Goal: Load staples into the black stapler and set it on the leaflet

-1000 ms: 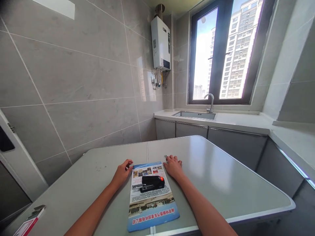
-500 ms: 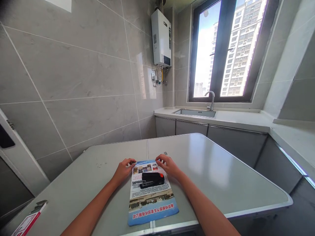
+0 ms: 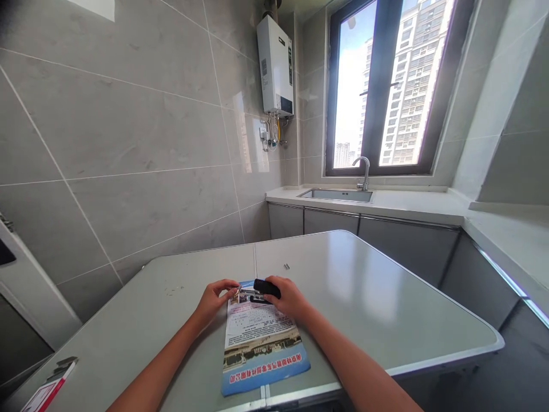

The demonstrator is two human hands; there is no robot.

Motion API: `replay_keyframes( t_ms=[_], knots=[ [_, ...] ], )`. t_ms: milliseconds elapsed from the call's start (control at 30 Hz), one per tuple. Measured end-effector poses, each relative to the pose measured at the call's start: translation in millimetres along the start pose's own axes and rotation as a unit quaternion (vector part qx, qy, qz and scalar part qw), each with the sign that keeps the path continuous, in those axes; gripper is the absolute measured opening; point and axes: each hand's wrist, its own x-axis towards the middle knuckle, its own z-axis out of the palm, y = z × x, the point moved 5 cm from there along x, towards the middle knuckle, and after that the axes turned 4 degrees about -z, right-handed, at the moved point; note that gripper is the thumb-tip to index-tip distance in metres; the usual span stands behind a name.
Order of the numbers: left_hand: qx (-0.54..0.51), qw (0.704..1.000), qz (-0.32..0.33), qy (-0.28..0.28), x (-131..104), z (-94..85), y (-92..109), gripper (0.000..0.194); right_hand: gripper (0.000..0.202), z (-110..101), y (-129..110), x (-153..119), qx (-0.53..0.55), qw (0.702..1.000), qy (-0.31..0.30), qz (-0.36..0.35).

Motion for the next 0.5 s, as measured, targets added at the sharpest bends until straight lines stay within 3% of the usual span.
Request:
replay_keyframes(
  t_ms=[167,367,500],
  knots=[
    [0.089,0.993,0.057,-0.045,-6,8.7,4,0.022,0.028,0,2,0,-0.007,1.000,-0.020,0.006],
    [0.126,0.982,0.109,-0.087,-9,15.6,4,0.017,0.030,8,2,-3,-0.013,0.999,-0.037,-0.017],
    [0.149,0.977,0.126,-0.089,-9,18.0,4,0.017,0.032,9,2,-3,-0.023,0.999,-0.040,-0.027]
  ],
)
